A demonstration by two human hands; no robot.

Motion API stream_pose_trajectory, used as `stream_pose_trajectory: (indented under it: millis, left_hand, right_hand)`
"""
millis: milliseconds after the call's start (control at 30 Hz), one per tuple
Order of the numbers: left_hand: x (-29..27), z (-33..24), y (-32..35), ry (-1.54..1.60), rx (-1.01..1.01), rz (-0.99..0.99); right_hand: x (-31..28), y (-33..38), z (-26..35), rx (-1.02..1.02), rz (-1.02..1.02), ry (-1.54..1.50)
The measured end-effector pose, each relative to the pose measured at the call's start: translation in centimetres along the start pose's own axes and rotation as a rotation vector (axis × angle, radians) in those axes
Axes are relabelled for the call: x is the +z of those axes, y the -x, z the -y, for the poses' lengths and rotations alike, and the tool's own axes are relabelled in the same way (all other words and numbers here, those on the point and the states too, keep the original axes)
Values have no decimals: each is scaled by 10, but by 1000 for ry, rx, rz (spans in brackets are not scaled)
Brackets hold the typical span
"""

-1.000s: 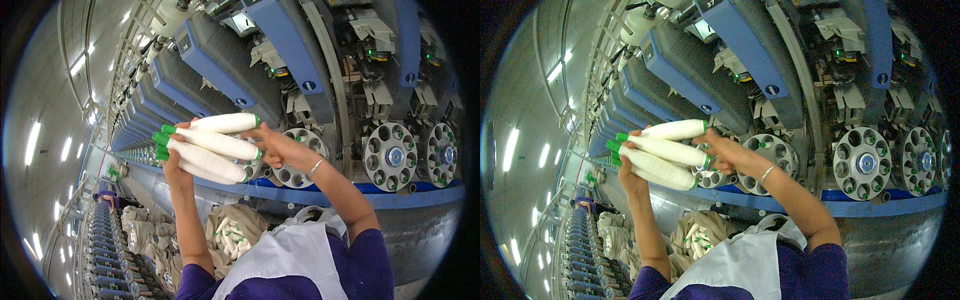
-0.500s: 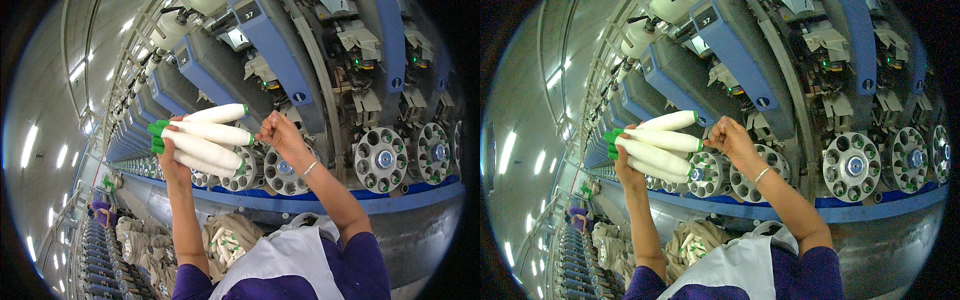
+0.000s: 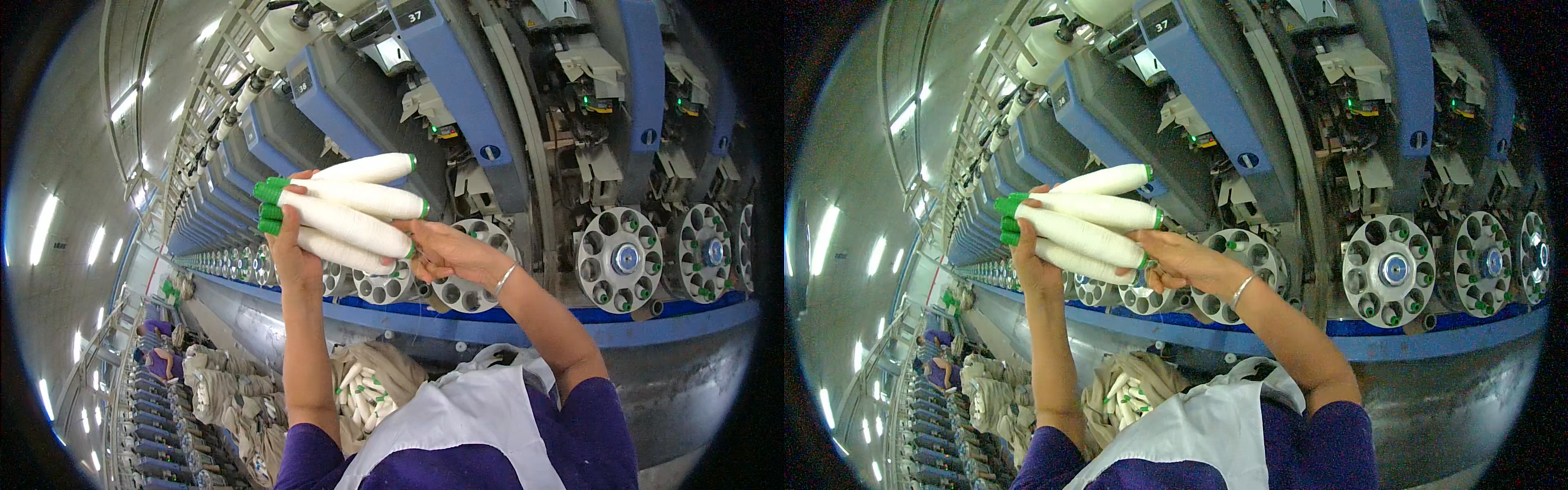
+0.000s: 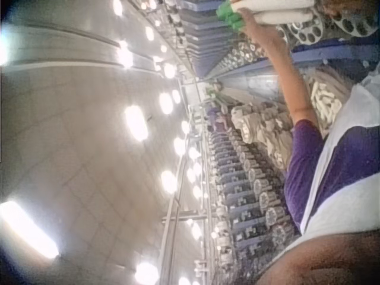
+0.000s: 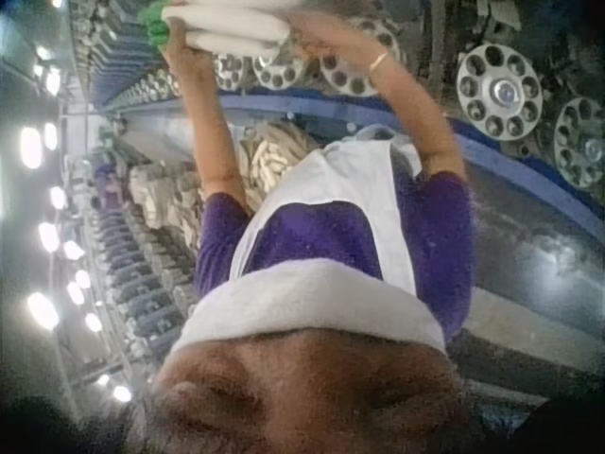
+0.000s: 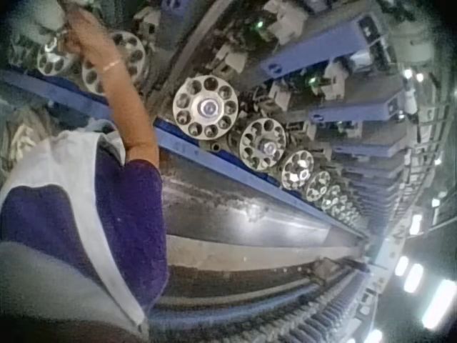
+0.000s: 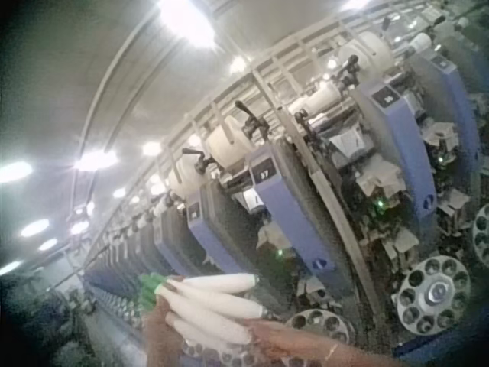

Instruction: The person loads white thread spools with green ends into slots on spinning textile machines. They retrieve spools from sacks and a basket, place them into machine holders, and occasionally adjust machine components. The person walks along the machine rows to service multiple units.

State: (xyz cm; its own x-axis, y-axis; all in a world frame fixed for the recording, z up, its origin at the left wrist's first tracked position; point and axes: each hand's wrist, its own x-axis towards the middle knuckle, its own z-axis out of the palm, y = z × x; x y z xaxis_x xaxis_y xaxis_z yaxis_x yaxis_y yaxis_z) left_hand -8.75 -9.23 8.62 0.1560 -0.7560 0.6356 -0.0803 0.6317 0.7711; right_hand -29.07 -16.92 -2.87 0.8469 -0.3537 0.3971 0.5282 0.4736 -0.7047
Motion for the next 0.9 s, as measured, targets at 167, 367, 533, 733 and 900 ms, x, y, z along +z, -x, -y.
stream_pose_trajectory:
  millis: [167, 367, 533, 733, 900]
  left_hand:
    - [2, 2, 7, 33, -29, -217]
    - [-7, 17, 14, 2, -99, -353]
    - [-10, 36, 18, 71, -209, -449]
    - [-17, 42, 24, 159, -329, -501]
    - [-18, 48, 24, 331, -427, -578]
  right_hand:
    - [-17, 7, -4, 179, -100, 162]
    - [-35, 4, -26, -281, -415, -162]
    - [-41, -11, -49, -234, -497, -404]
    - [-54, 12, -36, -68, -365, -243]
    - [-52, 25, -14, 83, -507, 241]
